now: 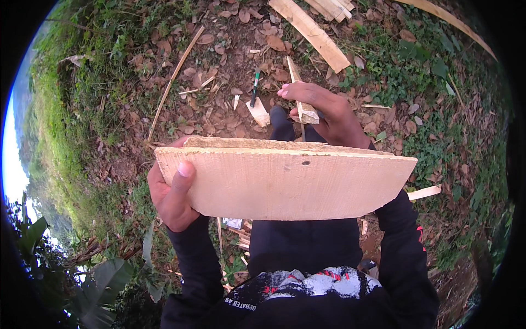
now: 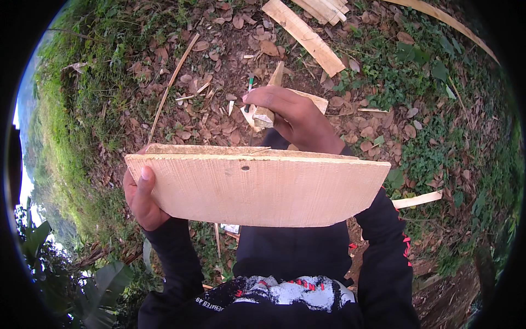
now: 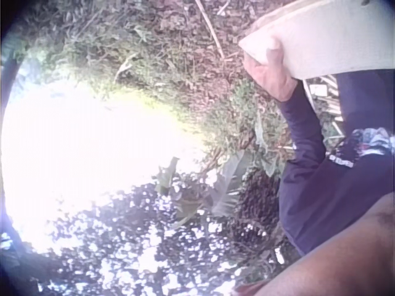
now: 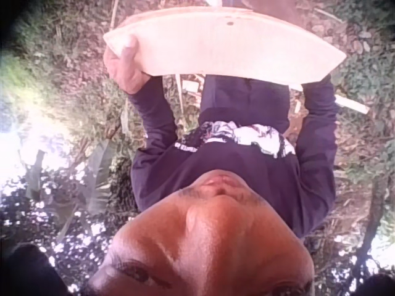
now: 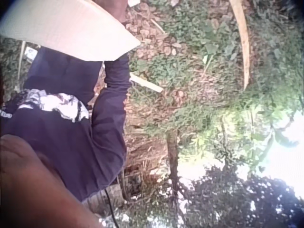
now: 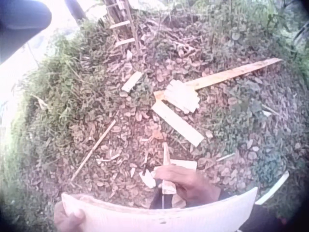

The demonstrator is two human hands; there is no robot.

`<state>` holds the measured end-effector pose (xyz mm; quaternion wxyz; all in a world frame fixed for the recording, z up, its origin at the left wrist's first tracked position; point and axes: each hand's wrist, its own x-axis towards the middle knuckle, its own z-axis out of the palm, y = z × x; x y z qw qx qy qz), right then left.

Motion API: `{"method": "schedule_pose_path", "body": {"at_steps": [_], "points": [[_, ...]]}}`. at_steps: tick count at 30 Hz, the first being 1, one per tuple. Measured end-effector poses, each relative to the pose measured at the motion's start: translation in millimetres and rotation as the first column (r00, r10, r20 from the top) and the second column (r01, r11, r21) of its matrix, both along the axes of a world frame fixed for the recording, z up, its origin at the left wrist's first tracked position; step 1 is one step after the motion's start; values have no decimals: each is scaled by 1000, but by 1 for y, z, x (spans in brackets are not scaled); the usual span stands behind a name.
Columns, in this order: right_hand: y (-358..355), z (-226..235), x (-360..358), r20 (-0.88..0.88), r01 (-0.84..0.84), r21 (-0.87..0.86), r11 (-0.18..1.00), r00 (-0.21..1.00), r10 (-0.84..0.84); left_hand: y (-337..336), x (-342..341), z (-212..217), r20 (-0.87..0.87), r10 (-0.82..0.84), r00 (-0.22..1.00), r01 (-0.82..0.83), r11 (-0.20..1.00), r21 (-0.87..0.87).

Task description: The person sits on the ground outdoors and assembles wooden pieces using a hammer and nails. They position a curved wooden board onto a rectangular frame, hammer nails to secure the connection, and inspect the assembly. The person also uses the hammer to split a small wooden stick.

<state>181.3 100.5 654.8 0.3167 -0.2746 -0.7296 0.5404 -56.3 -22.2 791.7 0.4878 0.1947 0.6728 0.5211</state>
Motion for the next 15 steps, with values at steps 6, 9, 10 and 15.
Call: {"method": "schedule_pose_path", "body": {"at_steps": [6, 9, 10, 15], "points": [[1, 3, -2, 4, 0, 26, 1000, 1000, 0, 1, -5, 1, 34, -8, 999, 8, 1000, 2], [0, -3, -3, -2, -3, 4, 1000, 1000, 3, 4, -2, -5, 48, 6, 999, -5, 1000, -21], [0, -2, -3, -3, -4, 14, 1000, 1000, 4, 4, -2, -5, 49, 12, 999, -11, 1000, -24], [-1, 2, -4, -14, -10, -14, 1000, 1000, 10, 7, -1, -4, 78, -14, 997, 17, 999, -38]]}}
